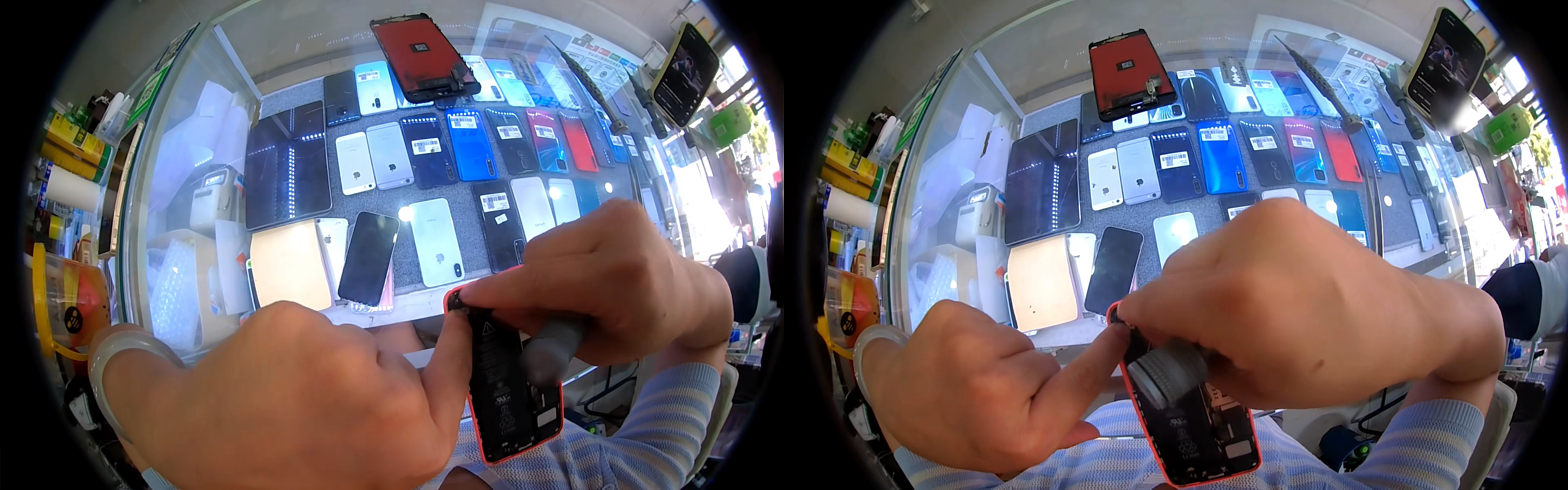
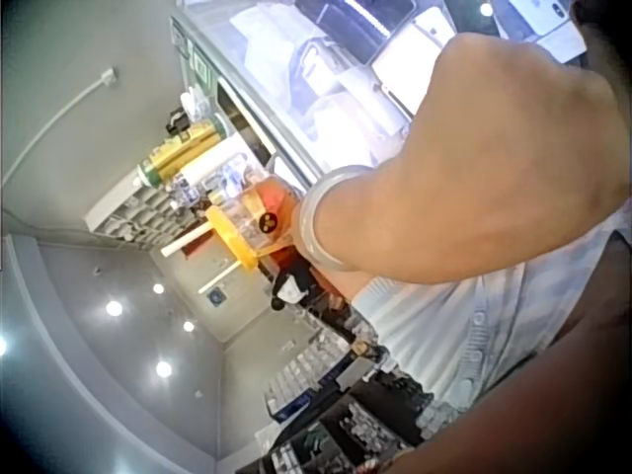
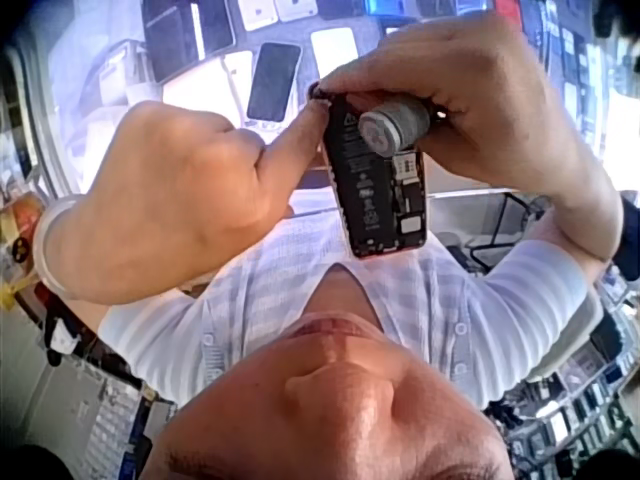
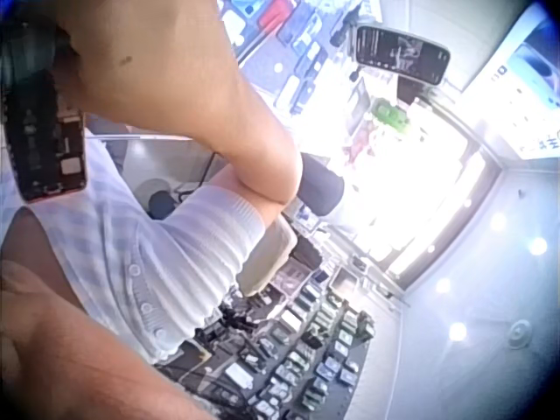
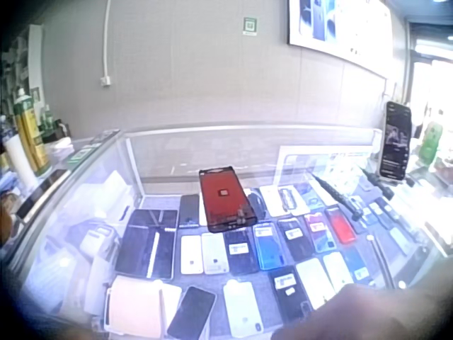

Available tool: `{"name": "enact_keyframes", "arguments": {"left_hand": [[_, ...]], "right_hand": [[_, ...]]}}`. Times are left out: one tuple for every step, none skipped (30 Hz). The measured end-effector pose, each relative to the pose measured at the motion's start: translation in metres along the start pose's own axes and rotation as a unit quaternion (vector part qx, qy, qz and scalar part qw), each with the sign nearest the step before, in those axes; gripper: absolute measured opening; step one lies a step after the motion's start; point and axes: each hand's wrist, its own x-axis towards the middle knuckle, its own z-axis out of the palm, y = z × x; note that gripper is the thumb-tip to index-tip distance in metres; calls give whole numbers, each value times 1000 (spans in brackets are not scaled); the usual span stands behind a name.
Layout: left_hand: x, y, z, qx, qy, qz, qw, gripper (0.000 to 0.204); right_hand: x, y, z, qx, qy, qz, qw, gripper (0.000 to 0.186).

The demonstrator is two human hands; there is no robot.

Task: The person unscrews a component from the upper internal frame of a mobile phone using a precision screwdriver.

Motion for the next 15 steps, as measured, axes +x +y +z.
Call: {"name": "enact_keyframes", "arguments": {"left_hand": [[0, 0, 0, 0, -1, 0, 1000, 65], [0, 0, 0, 0, -2, -3, 1000, 65], [0, 1, 0, -1, -4, -6, 1000, 65], [0, 1, 0, -1, -5, -10, 1000, 64], [0, 1, -1, 0, -6, -8, 1000, 64], [0, 1, -1, 0, -7, -7, 1000, 64], [0, 1, -1, 0, -9, -6, 1000, 64], [-1, 1, -1, 1, -10, -6, 1000, 63], [-1, 1, -1, 1, -11, -6, 1000, 63], [-1, 1, -1, 1, -12, -5, 1000, 63], [-1, 1, 0, 3, -11, -4, 1000, 62], [-1, 1, 0, 6, -9, -3, 1000, 61], [0, 1, 0, 8, -8, -2, 1000, 60], [-1, 1, 0, 11, -7, -1, 1000, 59], [-1, 1, 0, 15, -6, -1, 1000, 58]], "right_hand": [[-1, -1, -2, -2, 5, 7, 1000, 41], [-1, -1, -2, 2, 15, 11, 1000, 42], [-1, -1, -3, -2, 6, 15, 1000, 43], [-1, -1, -2, 1, 2, 15, 1000, 44], [-1, -1, -1, 3, 0, 14, 1000, 44], [-1, -1, 0, 5, -1, 13, 1000, 45], [-1, -1, 1, 6, 1, 11, 1000, 44], [-1, -1, 2, 7, 2, 9, 1000, 44], [-1, -2, 3, 7, 3, 7, 1000, 44], [-1, -2, 4, 7, 3, 6, 1000, 44], [-1, -3, 4, 14, 1, 11, 1000, 44], [-1, -4, 4, 8, 0, 10, 1000, 44], [-2, -5, 3, 9, -4, 16, 1000, 45], [-2, -6, 3, 15, -9, 18, 1000, 45], [-2, -7, 3, 9, -9, 20, 1000, 46]]}}
